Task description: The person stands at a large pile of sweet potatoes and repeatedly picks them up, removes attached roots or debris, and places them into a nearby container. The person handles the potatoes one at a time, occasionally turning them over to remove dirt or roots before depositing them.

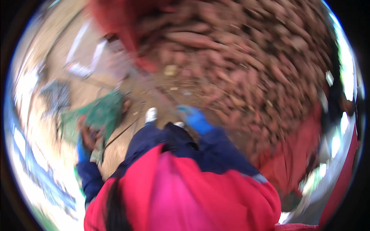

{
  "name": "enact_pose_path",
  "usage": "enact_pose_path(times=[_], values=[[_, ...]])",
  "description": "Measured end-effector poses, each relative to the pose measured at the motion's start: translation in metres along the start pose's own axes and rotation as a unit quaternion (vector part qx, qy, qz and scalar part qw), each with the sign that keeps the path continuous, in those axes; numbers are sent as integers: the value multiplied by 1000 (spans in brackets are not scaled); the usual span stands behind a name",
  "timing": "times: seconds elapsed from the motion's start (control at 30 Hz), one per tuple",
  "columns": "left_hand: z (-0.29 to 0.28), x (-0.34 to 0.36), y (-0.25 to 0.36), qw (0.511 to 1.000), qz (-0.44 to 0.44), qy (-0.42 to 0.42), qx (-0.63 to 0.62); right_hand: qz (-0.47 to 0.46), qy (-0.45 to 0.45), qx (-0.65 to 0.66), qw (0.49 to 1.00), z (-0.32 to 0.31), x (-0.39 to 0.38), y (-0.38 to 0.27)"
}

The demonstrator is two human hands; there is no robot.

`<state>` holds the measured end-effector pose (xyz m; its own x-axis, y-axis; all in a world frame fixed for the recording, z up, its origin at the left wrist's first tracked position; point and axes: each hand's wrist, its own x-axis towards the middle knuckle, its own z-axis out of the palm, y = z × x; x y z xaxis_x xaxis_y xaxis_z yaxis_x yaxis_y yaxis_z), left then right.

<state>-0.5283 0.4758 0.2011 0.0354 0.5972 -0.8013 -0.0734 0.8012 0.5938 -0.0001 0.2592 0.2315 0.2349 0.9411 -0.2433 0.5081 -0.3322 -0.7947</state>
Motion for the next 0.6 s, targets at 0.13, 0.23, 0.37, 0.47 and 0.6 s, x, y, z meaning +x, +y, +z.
enact_pose_path(times=[0.13,0.23,0.37,0.47,0.6], values=[[-29,59,13,997,16,-37,70,94,27,14,995,1,-26,6],[1,75,7,999,31,2,19,68,118,16,991,-14,-46,19],[67,41,-22,984,165,-65,9,100,149,4,984,-51,-77,41],[86,-2,-44,975,193,35,106,112,71,14,991,-67,-77,57],[59,-67,-62,969,189,162,0,43,4,26,999,-60,-34,49]])
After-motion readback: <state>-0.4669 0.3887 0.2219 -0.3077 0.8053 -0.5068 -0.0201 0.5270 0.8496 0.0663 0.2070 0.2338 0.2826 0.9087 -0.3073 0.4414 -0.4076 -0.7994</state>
